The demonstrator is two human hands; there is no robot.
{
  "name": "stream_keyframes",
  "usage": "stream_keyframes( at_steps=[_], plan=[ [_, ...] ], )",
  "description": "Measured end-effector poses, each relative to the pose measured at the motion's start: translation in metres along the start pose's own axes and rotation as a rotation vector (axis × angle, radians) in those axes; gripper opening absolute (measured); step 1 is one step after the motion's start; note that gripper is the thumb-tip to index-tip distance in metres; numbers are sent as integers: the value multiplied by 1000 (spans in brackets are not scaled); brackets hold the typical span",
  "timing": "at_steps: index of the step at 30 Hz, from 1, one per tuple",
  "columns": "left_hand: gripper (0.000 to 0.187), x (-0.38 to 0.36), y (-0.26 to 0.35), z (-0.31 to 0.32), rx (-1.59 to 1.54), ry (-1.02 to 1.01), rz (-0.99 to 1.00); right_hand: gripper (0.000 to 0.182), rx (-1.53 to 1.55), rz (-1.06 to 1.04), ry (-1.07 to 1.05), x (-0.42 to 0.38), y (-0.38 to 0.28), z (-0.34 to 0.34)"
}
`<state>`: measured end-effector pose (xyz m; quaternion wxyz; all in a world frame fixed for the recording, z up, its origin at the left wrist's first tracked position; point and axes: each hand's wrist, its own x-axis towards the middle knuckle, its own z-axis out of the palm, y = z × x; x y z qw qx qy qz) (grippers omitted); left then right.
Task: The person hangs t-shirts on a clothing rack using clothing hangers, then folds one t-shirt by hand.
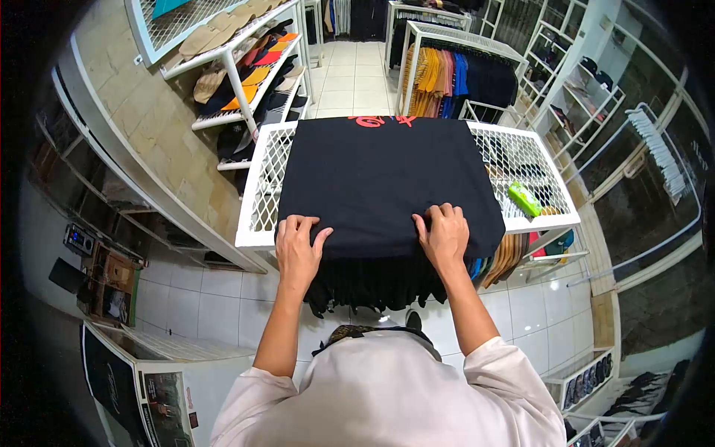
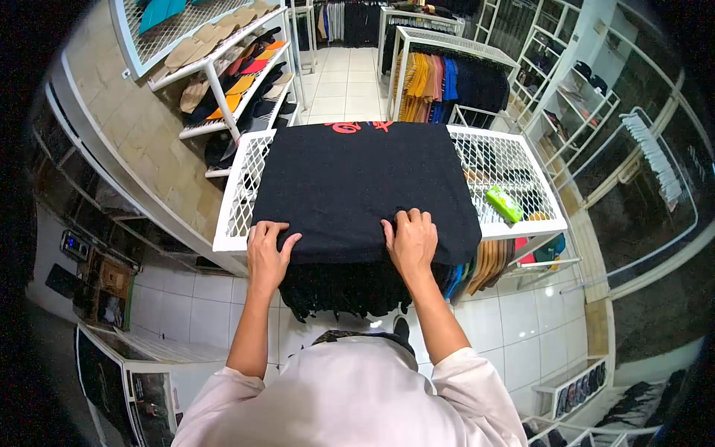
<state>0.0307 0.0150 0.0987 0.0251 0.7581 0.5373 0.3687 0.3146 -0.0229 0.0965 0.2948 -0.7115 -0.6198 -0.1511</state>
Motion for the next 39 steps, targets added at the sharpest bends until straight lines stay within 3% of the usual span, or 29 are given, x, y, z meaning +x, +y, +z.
stream_keyframes(
  at_steps=[2,4,6,8,13,14,16,19,21,25,28,32,35,36,38,39],
  plan=[
    [38,1,-4,1,-13,-59,-53,30,-77,26,-38,4,-2,-5],
    [48,3,-14,6,58,-36,38,34,-85,29,-20,6,-1,-4],
    [50,4,-17,5,60,-90,12,36,-176,-82,28,7,6,-6],
    [51,6,-15,0,60,-144,-16,35,-120,-47,18,5,12,-14],
    [45,36,-5,-7,-39,-215,-26,22,-13,84,48,-16,40,-22],
    [40,45,-6,6,-63,-51,86,22,-16,112,73,-17,40,-26],
    [32,67,-7,31,-52,88,295,27,-59,164,99,-22,42,-29],
    [28,81,-16,61,-143,-101,226,37,-75,269,165,-26,47,-32],
    [27,81,-21,65,-145,-95,201,46,-23,388,199,-38,57,-32],
    [26,81,-20,66,-136,-64,189,36,122,462,184,-64,82,-25],
    [25,81,-17,65,-118,-78,167,27,283,400,220,-71,94,-22],
    [25,81,-18,72,-76,-54,157,24,365,500,155,-74,93,-50],
    [29,81,-18,74,-100,-57,144,24,382,608,-40,-76,93,-73],
    [29,80,-16,72,-97,-52,138,24,385,601,-43,-70,88,-78],
    [33,80,-8,65,-22,85,229,25,193,325,48,-56,72,-80],
    [32,80,-2,60,39,171,289,26,287,272,150,-46,63,-71]
  ],
)
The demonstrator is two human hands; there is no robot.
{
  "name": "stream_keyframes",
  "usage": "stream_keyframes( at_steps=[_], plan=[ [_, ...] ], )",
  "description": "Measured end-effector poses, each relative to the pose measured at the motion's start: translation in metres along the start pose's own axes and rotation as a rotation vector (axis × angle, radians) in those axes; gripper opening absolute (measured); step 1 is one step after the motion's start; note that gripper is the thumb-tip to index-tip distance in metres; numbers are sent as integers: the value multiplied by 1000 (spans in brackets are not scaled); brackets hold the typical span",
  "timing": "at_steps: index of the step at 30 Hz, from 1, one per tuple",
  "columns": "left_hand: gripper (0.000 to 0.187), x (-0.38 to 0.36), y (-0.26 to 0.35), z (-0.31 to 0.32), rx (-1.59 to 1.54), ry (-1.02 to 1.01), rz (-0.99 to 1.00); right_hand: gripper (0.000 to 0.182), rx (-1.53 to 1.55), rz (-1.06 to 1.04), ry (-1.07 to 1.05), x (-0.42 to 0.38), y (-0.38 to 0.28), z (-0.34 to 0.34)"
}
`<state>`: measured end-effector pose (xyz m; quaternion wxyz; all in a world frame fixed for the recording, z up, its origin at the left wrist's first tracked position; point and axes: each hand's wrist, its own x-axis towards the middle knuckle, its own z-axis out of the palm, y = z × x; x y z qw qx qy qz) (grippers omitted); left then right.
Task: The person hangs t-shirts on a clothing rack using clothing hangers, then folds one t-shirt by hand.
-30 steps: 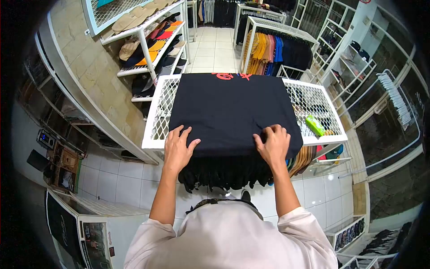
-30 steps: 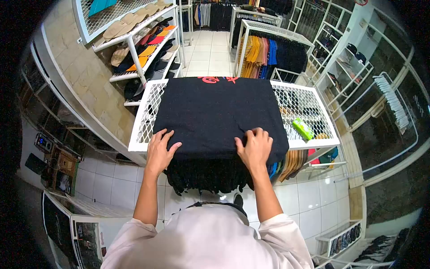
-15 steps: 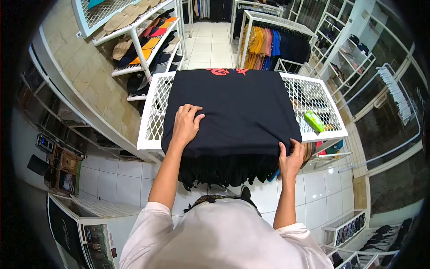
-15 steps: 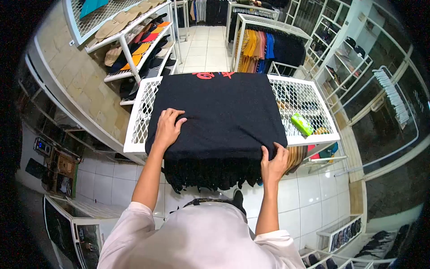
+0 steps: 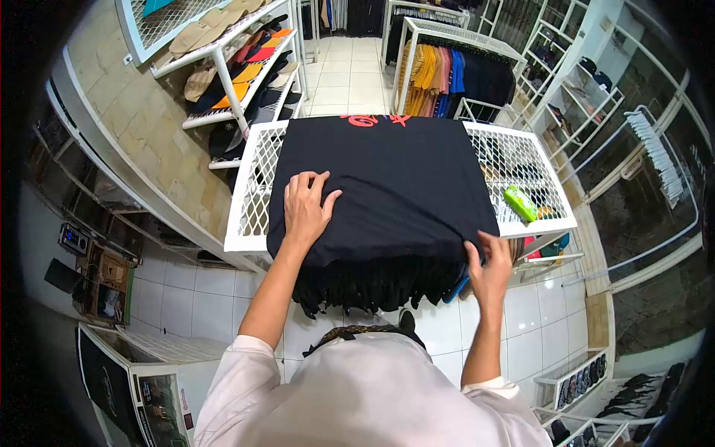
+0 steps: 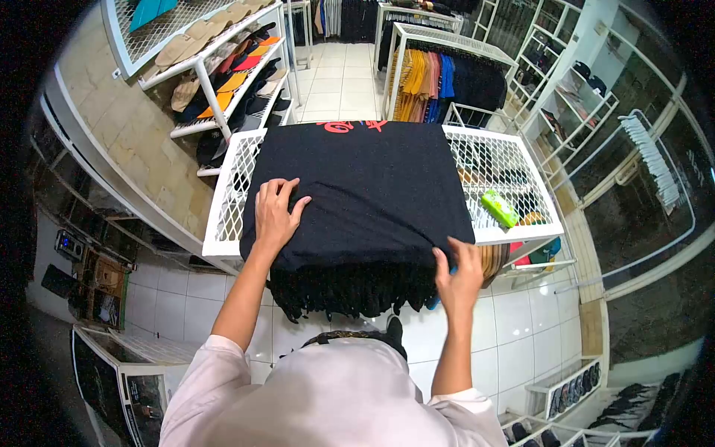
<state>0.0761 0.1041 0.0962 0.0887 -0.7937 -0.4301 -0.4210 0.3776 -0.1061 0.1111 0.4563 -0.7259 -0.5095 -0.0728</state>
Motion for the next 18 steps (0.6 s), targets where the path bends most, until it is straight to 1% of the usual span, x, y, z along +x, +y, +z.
stream_keyframes(
  at_steps=[1,3,4,5,7,9,13,14,15,16,17,18],
  plan=[
    [32,-1,4,-3,0,4,3,25,45,-4,-24,10,-18,6],
    [26,-8,9,-10,40,-134,-37,19,106,-144,-61,28,-29,35],
    [24,-13,8,-5,48,-153,-66,15,118,-179,-108,39,-35,51],
    [24,-17,7,-3,46,-161,-58,13,106,-260,-109,48,-36,70],
    [24,-19,5,0,-4,-191,-158,18,6,-327,-167,62,-34,102],
    [23,-18,7,-2,0,-185,-154,20,-193,-309,-213,65,-31,130],
    [26,-18,7,-2,-7,-184,-141,22,-238,-300,-167,64,-27,146],
    [37,-20,3,1,-1,-209,-151,30,-276,-260,-151,63,-25,146],
    [37,-25,-3,8,2,-209,-156,41,-314,-217,-136,62,-22,147],
    [39,-27,-8,15,73,-172,-105,62,-386,-214,-77,62,-14,150],
    [42,-30,-12,22,143,-133,-53,70,-461,-146,-127,64,-5,151],
    [42,-27,-13,21,144,-131,-53,69,-450,-158,-166,69,-4,147]
  ],
)
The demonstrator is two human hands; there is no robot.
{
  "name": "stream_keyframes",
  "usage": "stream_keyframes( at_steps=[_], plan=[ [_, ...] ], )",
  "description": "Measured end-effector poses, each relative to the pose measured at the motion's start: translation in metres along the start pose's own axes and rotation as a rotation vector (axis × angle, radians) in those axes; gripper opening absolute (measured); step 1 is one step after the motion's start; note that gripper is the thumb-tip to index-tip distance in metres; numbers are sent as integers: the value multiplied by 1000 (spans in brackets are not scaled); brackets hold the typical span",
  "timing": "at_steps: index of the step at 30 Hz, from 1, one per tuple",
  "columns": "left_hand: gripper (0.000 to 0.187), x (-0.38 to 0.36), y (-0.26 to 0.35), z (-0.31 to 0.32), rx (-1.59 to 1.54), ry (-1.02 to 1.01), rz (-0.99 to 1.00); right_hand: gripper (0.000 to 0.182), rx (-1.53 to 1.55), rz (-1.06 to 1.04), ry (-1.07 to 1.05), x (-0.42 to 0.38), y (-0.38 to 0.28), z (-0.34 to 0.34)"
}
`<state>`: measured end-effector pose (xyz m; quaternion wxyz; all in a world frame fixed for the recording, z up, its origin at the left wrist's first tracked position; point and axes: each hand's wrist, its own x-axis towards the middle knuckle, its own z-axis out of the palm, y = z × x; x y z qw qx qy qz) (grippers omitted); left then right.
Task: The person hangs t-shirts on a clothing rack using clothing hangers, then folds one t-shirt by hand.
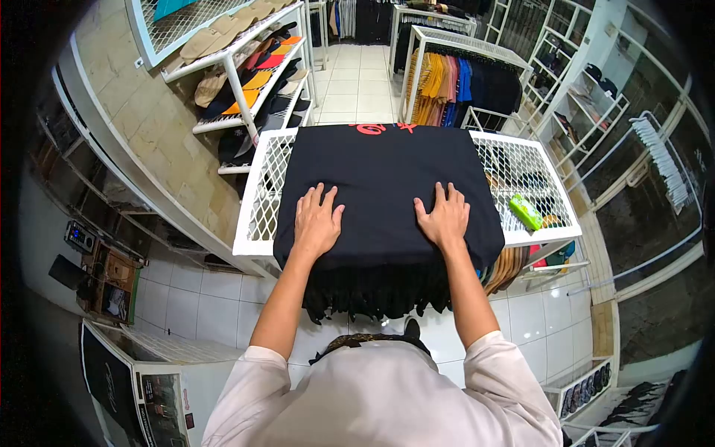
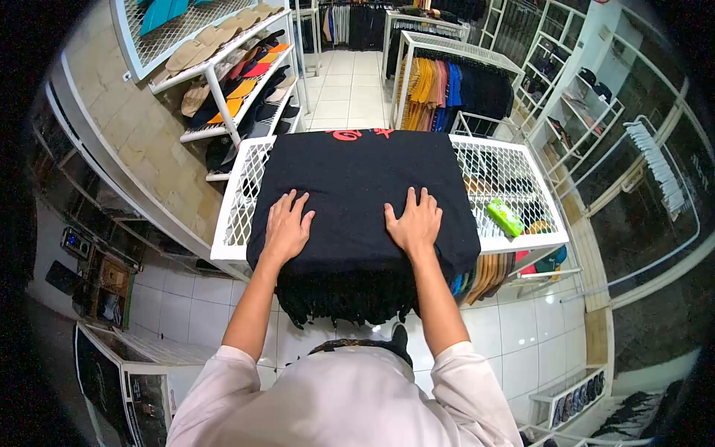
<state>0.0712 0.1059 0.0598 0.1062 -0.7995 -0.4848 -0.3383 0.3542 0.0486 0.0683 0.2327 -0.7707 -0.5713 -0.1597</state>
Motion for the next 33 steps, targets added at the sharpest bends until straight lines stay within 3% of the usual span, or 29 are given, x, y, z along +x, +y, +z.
stream_keyframes(
  at_steps=[3,5,7,9,13,15,18,21,22,26,29,31,33],
  plan=[
    [39,19,0,-12,-55,-75,-33,61,56,13,-124,28,13,-23],
    [33,43,0,-24,-85,-288,-179,50,12,104,-34,50,33,-9],
    [26,43,-13,0,-51,-154,-158,44,54,257,-97,60,54,-4],
    [24,40,-16,10,-52,0,-164,41,-42,257,72,50,59,0],
    [22,38,-14,8,-43,22,-163,42,-103,473,182,44,54,7],
    [21,37,-13,7,-50,-5,-188,39,-90,461,219,45,60,11],
    [22,35,-16,10,-64,4,-133,42,168,250,298,46,79,25],
    [27,35,-16,8,-69,4,-70,42,413,389,277,49,89,25],
    [27,36,-16,9,-69,4,-69,35,436,441,277,49,89,22],
    [35,35,-18,11,-130,-62,-57,22,368,548,268,55,86,18],
    [40,26,-21,1,-235,-130,-50,26,354,536,200,57,86,10],
    [46,10,-19,-24,-357,-255,-50,35,459,375,254,48,95,9],
    [48,-20,-14,-66,-426,-333,-58,41,312,252,235,12,98,-10]
  ],
)
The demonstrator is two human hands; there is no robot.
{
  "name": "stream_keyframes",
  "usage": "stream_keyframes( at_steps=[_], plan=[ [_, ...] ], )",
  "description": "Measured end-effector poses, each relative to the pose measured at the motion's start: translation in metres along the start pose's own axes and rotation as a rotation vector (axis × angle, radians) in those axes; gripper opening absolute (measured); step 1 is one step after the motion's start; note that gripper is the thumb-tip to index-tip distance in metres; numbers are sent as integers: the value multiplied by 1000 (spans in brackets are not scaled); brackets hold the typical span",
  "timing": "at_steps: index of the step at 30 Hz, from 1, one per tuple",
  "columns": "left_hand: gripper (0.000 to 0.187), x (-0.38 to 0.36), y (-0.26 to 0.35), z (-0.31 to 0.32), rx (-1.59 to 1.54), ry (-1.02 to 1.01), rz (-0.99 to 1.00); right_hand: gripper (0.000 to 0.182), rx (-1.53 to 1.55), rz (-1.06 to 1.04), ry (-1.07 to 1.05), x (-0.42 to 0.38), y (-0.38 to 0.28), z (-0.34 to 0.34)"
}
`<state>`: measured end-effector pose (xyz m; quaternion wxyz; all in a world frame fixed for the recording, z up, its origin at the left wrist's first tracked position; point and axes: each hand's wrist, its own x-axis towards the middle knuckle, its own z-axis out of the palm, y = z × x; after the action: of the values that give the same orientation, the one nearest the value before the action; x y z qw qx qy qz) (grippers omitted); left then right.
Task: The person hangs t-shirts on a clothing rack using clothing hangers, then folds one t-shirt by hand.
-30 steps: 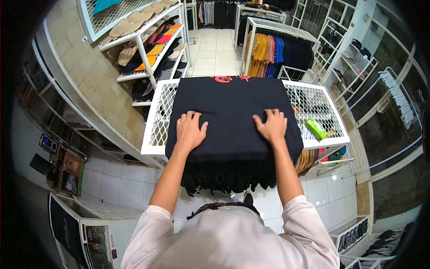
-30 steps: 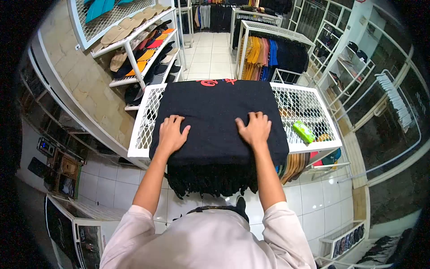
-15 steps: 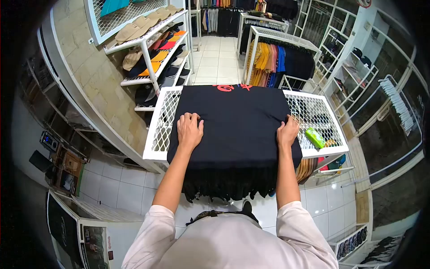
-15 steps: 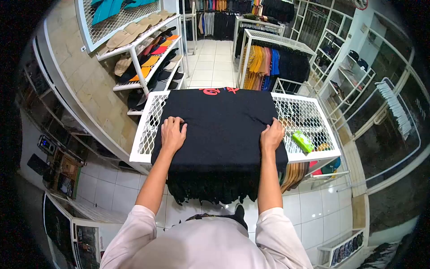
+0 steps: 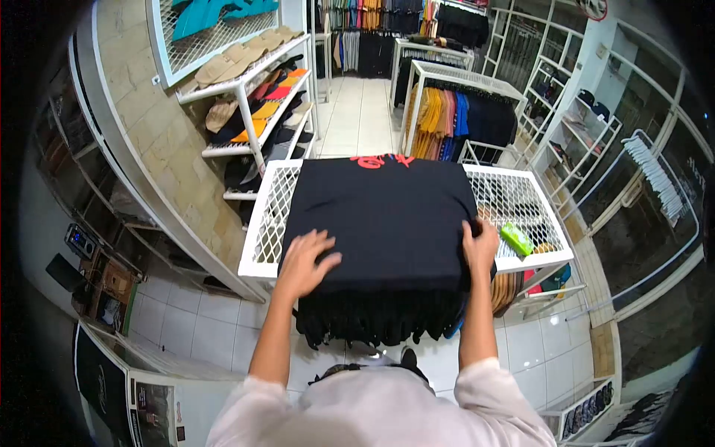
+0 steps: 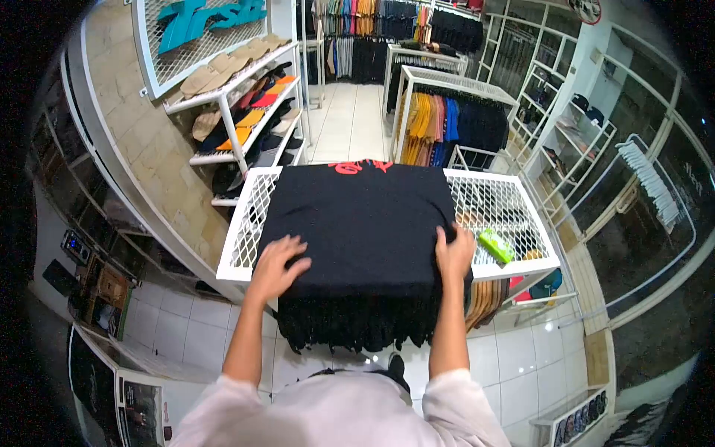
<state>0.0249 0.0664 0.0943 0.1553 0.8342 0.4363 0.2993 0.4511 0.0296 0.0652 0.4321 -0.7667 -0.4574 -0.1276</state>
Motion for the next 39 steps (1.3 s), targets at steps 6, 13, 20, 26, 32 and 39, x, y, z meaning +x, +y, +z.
stream_keyframes(
  at_steps=[6,13,20,26,32,39],
  plan=[
    [32,-70,-6,-4,18,242,36,40,-17,-466,-172,-83,-32,-94],
    [8,-69,7,-19,-24,276,54,16,167,-417,-294,-72,-15,-108],
    [10,-121,47,-65,-62,0,-109,18,170,-99,-707,-101,-26,-179],
    [23,-77,67,-51,-154,39,-98,37,182,-151,-260,-75,-25,-140],
    [23,12,37,16,64,257,-61,32,-20,-69,-189,-37,6,-65],
    [34,14,22,45,240,410,42,16,140,122,-114,-35,3,-55]
  ],
)
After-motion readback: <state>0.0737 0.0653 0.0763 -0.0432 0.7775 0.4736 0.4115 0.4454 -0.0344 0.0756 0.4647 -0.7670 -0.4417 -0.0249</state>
